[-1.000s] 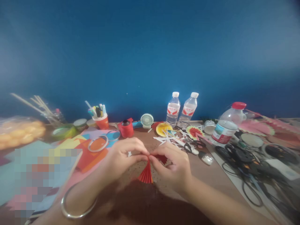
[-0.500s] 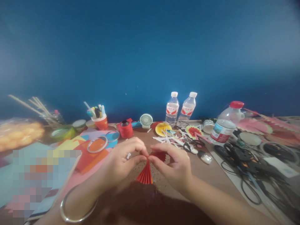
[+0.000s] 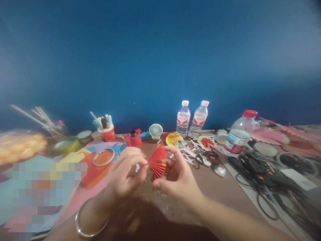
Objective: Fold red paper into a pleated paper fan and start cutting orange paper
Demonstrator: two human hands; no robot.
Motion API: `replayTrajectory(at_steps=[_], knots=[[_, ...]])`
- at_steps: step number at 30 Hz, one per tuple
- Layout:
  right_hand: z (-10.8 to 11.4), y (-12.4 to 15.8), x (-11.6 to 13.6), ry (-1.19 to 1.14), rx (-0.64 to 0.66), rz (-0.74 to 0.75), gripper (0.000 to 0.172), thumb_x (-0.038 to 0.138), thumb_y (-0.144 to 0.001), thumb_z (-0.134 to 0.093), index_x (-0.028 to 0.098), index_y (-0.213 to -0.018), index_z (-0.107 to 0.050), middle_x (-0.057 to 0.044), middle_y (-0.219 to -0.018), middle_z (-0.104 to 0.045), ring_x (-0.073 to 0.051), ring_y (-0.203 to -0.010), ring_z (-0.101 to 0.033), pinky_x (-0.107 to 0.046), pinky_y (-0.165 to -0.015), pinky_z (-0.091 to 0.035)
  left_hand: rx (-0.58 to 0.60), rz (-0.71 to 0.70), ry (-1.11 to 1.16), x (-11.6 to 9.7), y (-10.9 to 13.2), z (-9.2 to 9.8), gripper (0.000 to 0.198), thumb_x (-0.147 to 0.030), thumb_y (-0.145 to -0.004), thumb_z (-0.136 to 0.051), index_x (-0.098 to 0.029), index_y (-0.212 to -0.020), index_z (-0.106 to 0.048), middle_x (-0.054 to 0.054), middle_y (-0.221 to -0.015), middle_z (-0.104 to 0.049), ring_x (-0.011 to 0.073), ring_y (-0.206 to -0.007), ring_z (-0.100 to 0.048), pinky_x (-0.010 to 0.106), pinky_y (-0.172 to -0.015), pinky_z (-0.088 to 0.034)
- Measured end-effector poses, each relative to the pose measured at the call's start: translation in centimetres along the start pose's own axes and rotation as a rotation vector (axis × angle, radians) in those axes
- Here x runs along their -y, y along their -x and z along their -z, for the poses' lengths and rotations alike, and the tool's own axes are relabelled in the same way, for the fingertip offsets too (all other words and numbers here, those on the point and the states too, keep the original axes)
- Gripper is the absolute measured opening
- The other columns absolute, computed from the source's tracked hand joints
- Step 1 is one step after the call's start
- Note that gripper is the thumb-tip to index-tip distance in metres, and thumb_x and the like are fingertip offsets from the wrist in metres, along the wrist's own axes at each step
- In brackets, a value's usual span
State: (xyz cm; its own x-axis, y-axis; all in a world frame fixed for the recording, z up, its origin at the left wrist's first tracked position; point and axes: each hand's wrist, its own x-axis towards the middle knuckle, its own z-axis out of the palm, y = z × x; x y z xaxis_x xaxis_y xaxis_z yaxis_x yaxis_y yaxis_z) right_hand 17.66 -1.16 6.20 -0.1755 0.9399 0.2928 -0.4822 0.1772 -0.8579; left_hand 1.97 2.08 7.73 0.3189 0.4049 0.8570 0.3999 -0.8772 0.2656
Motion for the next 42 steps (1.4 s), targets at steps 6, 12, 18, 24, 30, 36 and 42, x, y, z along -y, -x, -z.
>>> replayTrajectory(at_steps=[6, 12, 18, 24, 30, 36, 42], knots=[[0.0, 0.1, 0.7, -0.005, -0.130, 0.013, 0.038, 0.022, -0.068, -0.067, 0.024, -0.099, -0.045, 0.002, -0.072, -0.059, -0.010, -0.056, -0.053, -0.020, -0.046, -0.045, -0.001, 0.091, 0.083, -0.2, 0.7, -0.9, 0.024, -0.002, -0.069, -0.054, -0.021, -0.083, -0.052, 0.002, -0.082, -0.055, 0.0166, -0.083, -0.055, 0.031, -0.074, -0.046], [0.7, -0.6, 0.7, 0.167, -0.231, 0.057, 0.032, 0.017, -0.069, -0.062, 0.023, -0.096, -0.048, 0.002, -0.071, -0.060, -0.010, -0.058, -0.055, -0.020, -0.048, -0.043, 0.153, 0.486, 0.216, -0.9, 0.1, -1.3, 0.005, -0.016, -0.075, -0.055, -0.019, -0.076, -0.053, 0.003, -0.087, -0.058, 0.0151, -0.080, -0.056, 0.026, -0.068, -0.047], [1.2, -1.1, 0.3, 0.236, -0.254, 0.021, 0.026, 0.016, -0.067, -0.063, 0.020, -0.090, -0.053, 0.001, -0.073, -0.063, -0.012, -0.065, -0.059, -0.023, -0.056, -0.047, 0.132, 0.808, 0.251, -0.5, -0.6, -1.4, 0.018, -0.030, -0.071, -0.064, -0.018, -0.068, -0.051, -0.002, -0.066, -0.056, 0.0109, -0.059, -0.054, 0.022, -0.055, -0.045], [1.5, -1.2, 0.1, 0.265, -0.306, -0.006, 0.010, 0.020, -0.065, -0.066, 0.017, -0.073, -0.062, -0.001, -0.071, -0.065, -0.014, -0.065, -0.059, -0.026, -0.061, -0.049, 0.205, 0.903, 0.483, -0.1, -0.7, -1.9, 0.023, -0.029, -0.067, -0.068, -0.016, -0.082, -0.056, 0.003, -0.079, -0.065, 0.0150, -0.074, -0.061, 0.029, -0.070, -0.050], [1.7, -1.2, -0.1, 0.315, -0.312, 0.007, 0.009, 0.022, -0.067, -0.065, 0.017, -0.074, -0.064, -0.002, -0.070, -0.066, -0.014, -0.063, -0.058, -0.025, -0.057, -0.047, 0.273, 0.908, 0.453, -0.4, -1.0, -1.7, 0.023, -0.031, -0.067, -0.068, -0.016, -0.082, -0.059, 0.004, -0.079, -0.067, 0.0176, -0.074, -0.062, 0.032, -0.070, -0.051], [1.8, -1.2, 0.0, 0.333, -0.331, 0.003, 0.010, 0.023, -0.065, -0.066, 0.016, -0.072, -0.065, -0.003, -0.071, -0.066, -0.015, -0.063, -0.059, -0.027, -0.057, -0.048, 0.328, 0.896, 0.440, -0.3, -1.0, -1.5, 0.021, -0.030, -0.067, -0.068, -0.017, -0.081, -0.060, 0.004, -0.079, -0.068, 0.0177, -0.074, -0.063, 0.032, -0.070, -0.050], [1.9, -1.2, 0.0, 0.336, -0.299, -0.008, 0.010, 0.021, -0.065, -0.066, 0.017, -0.074, -0.066, -0.003, -0.071, -0.066, -0.015, -0.065, -0.059, -0.027, -0.058, -0.048, 0.343, 0.888, 0.467, -0.4, -1.0, -1.6, 0.018, -0.027, -0.068, -0.067, -0.017, -0.082, -0.061, 0.003, -0.079, -0.068, 0.0168, -0.074, -0.063, 0.030, -0.070, -0.050]])
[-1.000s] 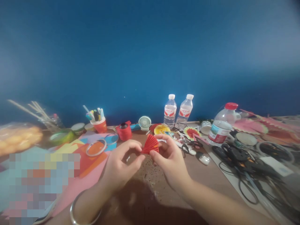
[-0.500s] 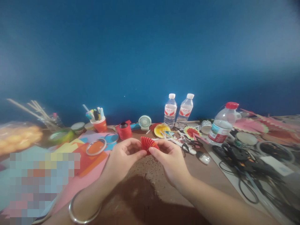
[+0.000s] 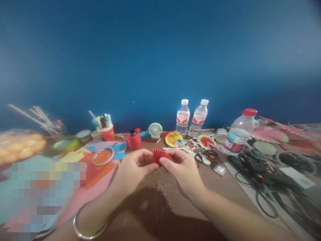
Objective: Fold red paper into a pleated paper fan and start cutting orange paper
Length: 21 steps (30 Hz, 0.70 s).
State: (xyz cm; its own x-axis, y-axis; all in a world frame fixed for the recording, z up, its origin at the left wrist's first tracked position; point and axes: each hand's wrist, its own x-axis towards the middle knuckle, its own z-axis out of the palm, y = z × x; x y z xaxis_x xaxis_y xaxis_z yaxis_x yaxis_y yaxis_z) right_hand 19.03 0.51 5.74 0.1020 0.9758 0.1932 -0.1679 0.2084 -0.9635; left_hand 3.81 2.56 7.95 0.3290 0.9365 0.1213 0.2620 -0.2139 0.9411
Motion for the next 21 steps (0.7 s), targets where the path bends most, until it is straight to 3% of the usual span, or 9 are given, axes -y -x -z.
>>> replayTrajectory(at_steps=[9, 14, 21], knots=[[-0.25, 0.11, 0.29, 0.033, 0.009, -0.064, 0.012, 0.020, -0.062, -0.068, 0.016, -0.073, -0.065, -0.001, -0.065, -0.064, -0.013, -0.058, -0.058, -0.024, -0.051, -0.047, 0.047, 0.022, -0.029, -0.12, 0.46, -0.46, 0.014, -0.025, -0.069, -0.066, -0.019, -0.082, -0.063, 0.001, -0.078, -0.069, 0.0173, -0.074, -0.064, 0.029, -0.070, -0.051], [-0.28, 0.04, 0.05, -0.041, 0.022, -0.077, 0.026, 0.017, -0.056, -0.072, 0.017, -0.081, -0.063, -0.001, -0.072, -0.066, -0.015, -0.066, -0.061, -0.026, -0.059, -0.050, 0.063, 0.016, -0.089, -0.05, 0.45, -0.33, 0.018, -0.030, -0.072, -0.063, -0.018, -0.085, -0.063, 0.003, -0.079, -0.069, 0.0199, -0.077, -0.064, 0.030, -0.069, -0.051], [-0.12, 0.00, -0.09, -0.091, 0.064, -0.098, 0.021, 0.015, -0.059, -0.070, 0.018, -0.080, -0.065, -0.002, -0.077, -0.069, -0.016, -0.072, -0.063, -0.027, -0.065, -0.051, 0.030, 0.001, -0.130, -0.10, 0.39, -0.05, 0.017, -0.027, -0.076, -0.059, -0.021, -0.091, -0.062, 0.003, -0.088, -0.068, 0.0189, -0.082, -0.063, 0.031, -0.074, -0.050]])
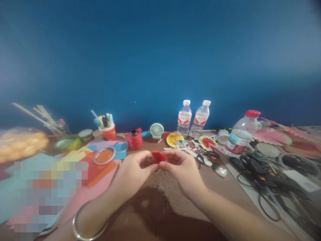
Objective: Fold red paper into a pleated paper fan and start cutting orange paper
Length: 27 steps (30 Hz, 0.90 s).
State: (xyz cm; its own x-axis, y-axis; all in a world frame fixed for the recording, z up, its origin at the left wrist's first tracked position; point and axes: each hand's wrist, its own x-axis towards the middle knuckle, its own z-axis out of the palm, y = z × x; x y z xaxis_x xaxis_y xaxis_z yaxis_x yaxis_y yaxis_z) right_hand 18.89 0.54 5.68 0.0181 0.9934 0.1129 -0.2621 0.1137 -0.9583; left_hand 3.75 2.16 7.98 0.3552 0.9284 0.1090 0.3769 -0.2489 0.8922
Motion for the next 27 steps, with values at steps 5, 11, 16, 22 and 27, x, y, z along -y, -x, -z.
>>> replayTrajectory(at_steps=[5, 11, 16, 22, 27], knots=[[-0.1, 0.3, 0.2, 0.074, -0.037, 0.074, 0.015, 0.010, -0.058, -0.070, 0.019, -0.070, -0.066, 0.001, -0.067, -0.067, -0.012, -0.062, -0.060, -0.023, -0.059, -0.049, 0.019, -0.032, -0.025, -0.4, 0.5, -0.1, 0.017, -0.033, -0.078, -0.056, -0.020, -0.088, -0.062, 0.001, -0.080, -0.067, 0.0161, -0.076, -0.062, 0.027, -0.071, -0.050], [-0.1, 0.3, 0.1, 0.054, -0.038, 0.110, 0.014, 0.010, -0.056, -0.072, 0.018, -0.063, -0.063, 0.003, -0.060, -0.063, -0.011, -0.055, -0.056, -0.022, -0.053, -0.047, 0.071, -0.032, -0.042, -0.8, 0.7, 0.0, 0.014, -0.032, -0.077, -0.057, -0.020, -0.084, -0.061, -0.001, -0.080, -0.066, 0.0160, -0.078, -0.062, 0.026, -0.071, -0.050], [-0.1, 0.3, 0.0, 0.076, -0.040, 0.117, 0.014, 0.013, -0.055, -0.073, 0.019, -0.062, -0.062, 0.003, -0.061, -0.062, -0.010, -0.055, -0.055, -0.021, -0.053, -0.045, 0.065, -0.038, -0.101, -0.9, 1.0, -0.2, 0.009, -0.026, -0.075, -0.058, -0.022, -0.082, -0.061, -0.003, -0.081, -0.067, 0.0152, -0.078, -0.063, 0.024, -0.070, -0.050], [-0.1, 0.4, 0.1, 0.159, -0.041, 0.165, 0.014, 0.014, -0.056, -0.074, 0.019, -0.063, -0.062, 0.004, -0.061, -0.062, -0.009, -0.054, -0.052, -0.021, -0.051, -0.042, 0.001, -0.063, -0.237, -1.3, 1.6, -0.3, 0.008, -0.029, -0.076, -0.057, -0.024, -0.080, -0.061, -0.005, -0.081, -0.068, 0.0128, -0.075, -0.062, 0.020, -0.067, -0.047], [-0.1, 0.6, 0.2, 0.197, -0.046, 0.174, 0.016, 0.012, -0.054, -0.075, 0.019, -0.062, -0.062, 0.005, -0.058, -0.059, -0.007, -0.051, -0.049, -0.019, -0.050, -0.040, -0.048, -0.102, -0.392, -1.3, 1.8, -0.4, 0.014, -0.032, -0.079, -0.052, -0.021, -0.072, -0.058, -0.004, -0.069, -0.065, 0.0119, -0.065, -0.059, 0.020, -0.059, -0.043]])
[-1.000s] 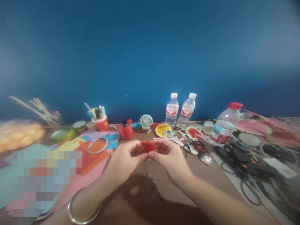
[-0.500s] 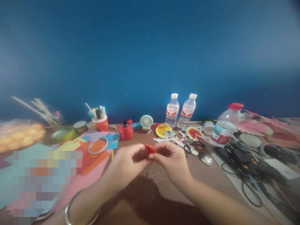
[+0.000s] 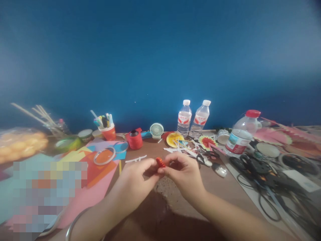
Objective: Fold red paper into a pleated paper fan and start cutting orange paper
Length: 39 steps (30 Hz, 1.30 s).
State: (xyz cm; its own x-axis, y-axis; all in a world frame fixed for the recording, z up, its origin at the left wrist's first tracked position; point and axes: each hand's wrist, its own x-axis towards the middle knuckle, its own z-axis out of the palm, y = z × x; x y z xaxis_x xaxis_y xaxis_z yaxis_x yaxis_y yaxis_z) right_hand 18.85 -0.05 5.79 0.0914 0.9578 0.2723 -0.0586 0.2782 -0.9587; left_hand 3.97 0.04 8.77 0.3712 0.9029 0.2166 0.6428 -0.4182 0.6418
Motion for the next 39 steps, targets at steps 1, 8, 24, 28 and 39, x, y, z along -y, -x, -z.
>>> replayTrajectory(at_steps=[1, 8, 24, 28, 39], knots=[[0.0, 0.0, 0.0, 0.003, -0.001, -0.004, 0.015, 0.012, -0.054, -0.075, 0.018, -0.061, -0.062, 0.005, -0.057, -0.059, -0.007, -0.050, -0.048, -0.019, -0.050, -0.039, -0.004, -0.006, -0.013, 0.0, 0.0, 0.0, 0.015, -0.032, -0.080, -0.051, -0.021, -0.071, -0.058, -0.004, -0.068, -0.064, 0.0118, -0.064, -0.058, 0.020, -0.058, -0.042], [-0.1, 0.0, 0.3, -0.005, -0.001, -0.011, 0.014, 0.013, -0.055, -0.074, 0.018, -0.061, -0.062, 0.004, -0.058, -0.060, -0.008, -0.052, -0.049, -0.020, -0.050, -0.040, 0.013, -0.019, -0.038, -0.2, 0.0, 0.1, 0.016, -0.031, -0.081, -0.050, -0.021, -0.070, -0.058, -0.005, -0.065, -0.061, 0.0097, -0.061, -0.053, 0.019, -0.055, -0.038], [0.2, -0.1, -0.1, -0.046, 0.200, 0.148, 0.031, 0.014, -0.061, -0.070, 0.021, -0.090, -0.060, -0.001, -0.079, -0.058, -0.014, -0.070, -0.056, -0.027, -0.063, -0.048, -0.031, -0.032, -0.024, 0.6, 0.0, 0.4, 0.012, -0.020, -0.077, -0.051, -0.024, -0.082, -0.061, -0.005, -0.074, -0.065, 0.0124, -0.068, -0.060, 0.021, -0.060, -0.042], [0.5, -0.4, -0.6, -0.008, 0.270, 0.206, 0.040, 0.021, -0.058, -0.076, 0.023, -0.096, -0.062, -0.002, -0.084, -0.056, -0.015, -0.076, -0.054, -0.029, -0.067, -0.047, -0.038, -0.073, -0.061, 0.6, 0.0, 0.6, 0.009, -0.021, -0.077, -0.053, -0.025, -0.079, -0.061, -0.006, -0.070, -0.065, 0.0107, -0.062, -0.058, 0.020, -0.058, -0.040], [0.6, -0.7, -0.3, -0.061, 0.205, 0.261, 0.024, 0.032, -0.057, -0.078, 0.021, -0.074, -0.065, -0.002, -0.073, -0.059, -0.014, -0.067, -0.053, -0.027, -0.059, -0.044, -0.042, -0.176, -0.099, 0.4, -0.1, 0.3, 0.009, -0.022, -0.079, -0.052, -0.021, -0.074, -0.059, -0.004, -0.066, -0.063, 0.0104, -0.060, -0.056, 0.021, -0.059, -0.039]])
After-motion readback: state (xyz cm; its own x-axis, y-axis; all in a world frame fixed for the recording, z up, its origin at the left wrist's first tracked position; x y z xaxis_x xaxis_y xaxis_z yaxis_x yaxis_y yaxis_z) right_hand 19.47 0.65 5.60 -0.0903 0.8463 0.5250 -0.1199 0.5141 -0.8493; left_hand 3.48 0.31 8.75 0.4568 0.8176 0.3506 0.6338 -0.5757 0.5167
